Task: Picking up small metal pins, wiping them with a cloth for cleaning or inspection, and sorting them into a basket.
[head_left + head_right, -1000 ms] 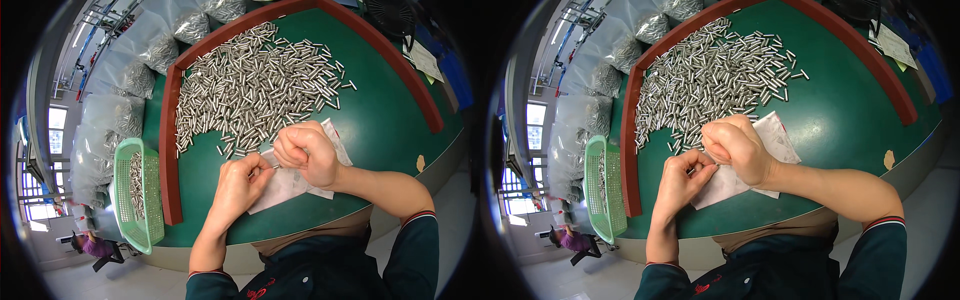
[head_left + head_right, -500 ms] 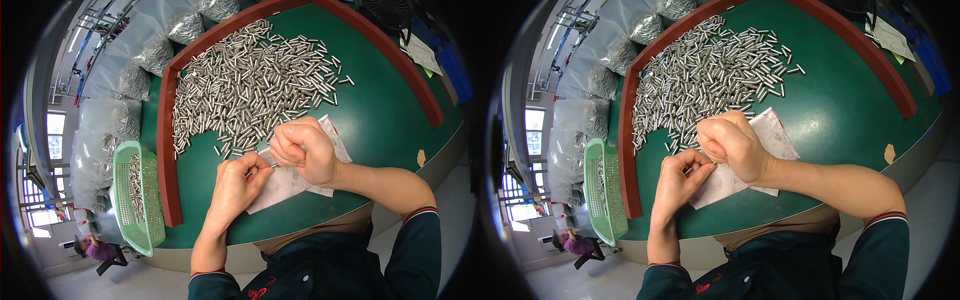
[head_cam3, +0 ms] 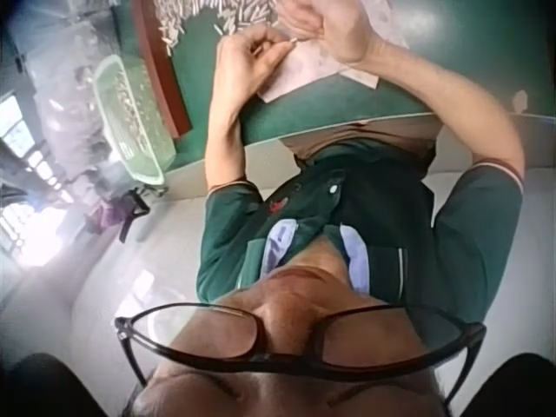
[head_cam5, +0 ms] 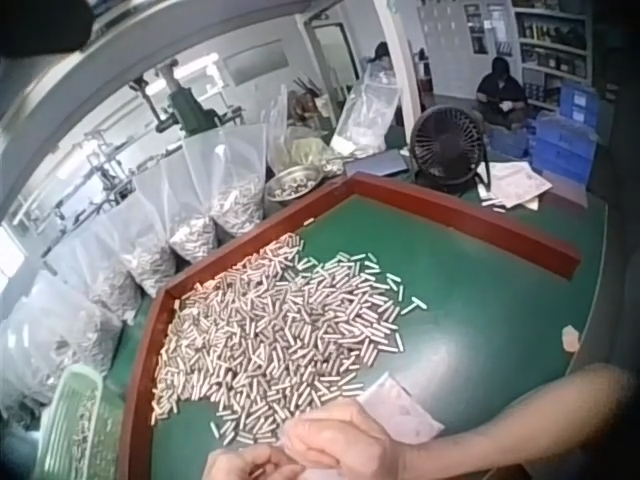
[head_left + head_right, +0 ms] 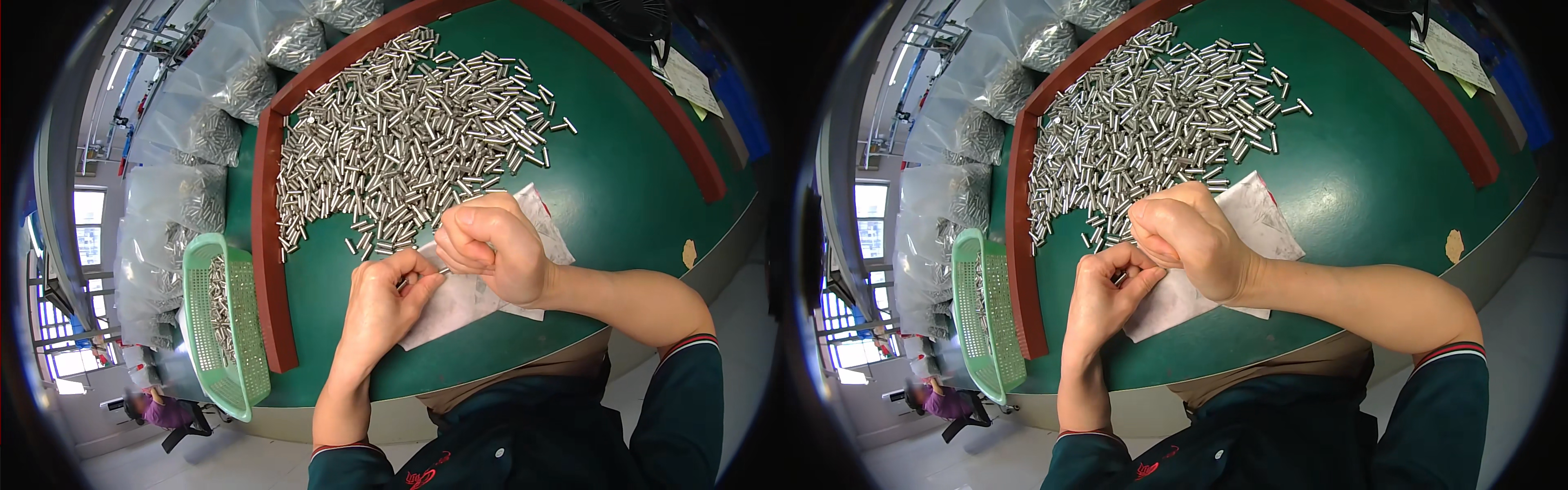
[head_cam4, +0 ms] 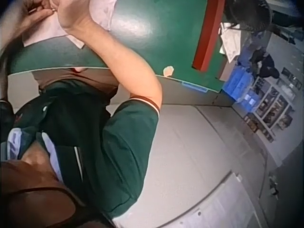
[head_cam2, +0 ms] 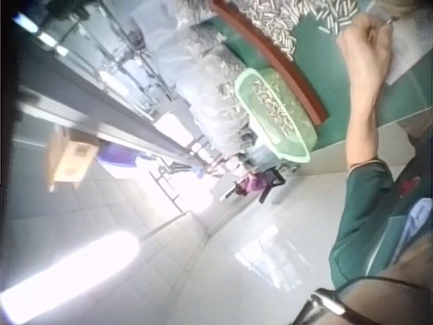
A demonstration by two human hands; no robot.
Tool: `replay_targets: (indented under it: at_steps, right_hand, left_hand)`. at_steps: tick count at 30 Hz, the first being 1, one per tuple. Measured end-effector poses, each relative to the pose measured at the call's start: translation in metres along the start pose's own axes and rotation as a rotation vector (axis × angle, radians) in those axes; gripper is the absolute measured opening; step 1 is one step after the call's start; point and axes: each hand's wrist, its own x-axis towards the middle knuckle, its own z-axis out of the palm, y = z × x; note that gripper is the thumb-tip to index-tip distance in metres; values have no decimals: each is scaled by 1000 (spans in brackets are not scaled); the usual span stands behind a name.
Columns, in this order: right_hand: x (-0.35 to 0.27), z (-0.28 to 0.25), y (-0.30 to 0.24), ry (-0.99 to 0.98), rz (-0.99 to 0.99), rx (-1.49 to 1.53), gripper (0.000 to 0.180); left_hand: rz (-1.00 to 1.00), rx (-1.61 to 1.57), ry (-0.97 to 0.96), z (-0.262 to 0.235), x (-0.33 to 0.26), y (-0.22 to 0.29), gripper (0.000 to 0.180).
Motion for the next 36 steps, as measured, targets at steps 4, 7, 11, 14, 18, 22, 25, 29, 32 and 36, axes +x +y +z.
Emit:
replay_targets:
  at_steps: [4,7,11,14,18,22,25,29,32,36]
  right_hand:
    - [0,1,0,-15,-27,-54,35]
    - [0,5,0,-34,-96,-164,35]
    - [-1,9,-2,-34,-80,-249,35]
    - [0,11,0,-24,-107,-247,35]
    - [-1,13,2,-55,-268,-381,36]
    - [0,12,7,-37,-320,-433,36]
    - [4,7,3,-25,-140,-218,36]
    - [7,-4,-6,-60,-83,7,38]
    - [6,-3,-12,-87,-104,-47,39]
    - [3,-2,-3,-60,-68,-62,37]
  left_hand:
    - [-11,-9,7,1,1,2,9]
    - [-4,11,4,0,3,7,9]
    - [14,33,4,-1,2,8,8]
    - [10,36,-8,-2,3,11,7]
    - [-5,69,-3,-3,1,16,8]
    - [39,87,8,0,0,11,9]
    - [11,56,14,4,1,11,8]
    - [43,55,9,3,-1,0,8]
    - [56,78,43,4,-3,7,9]
    - [-77,-491,-8,-7,-5,-2,6]
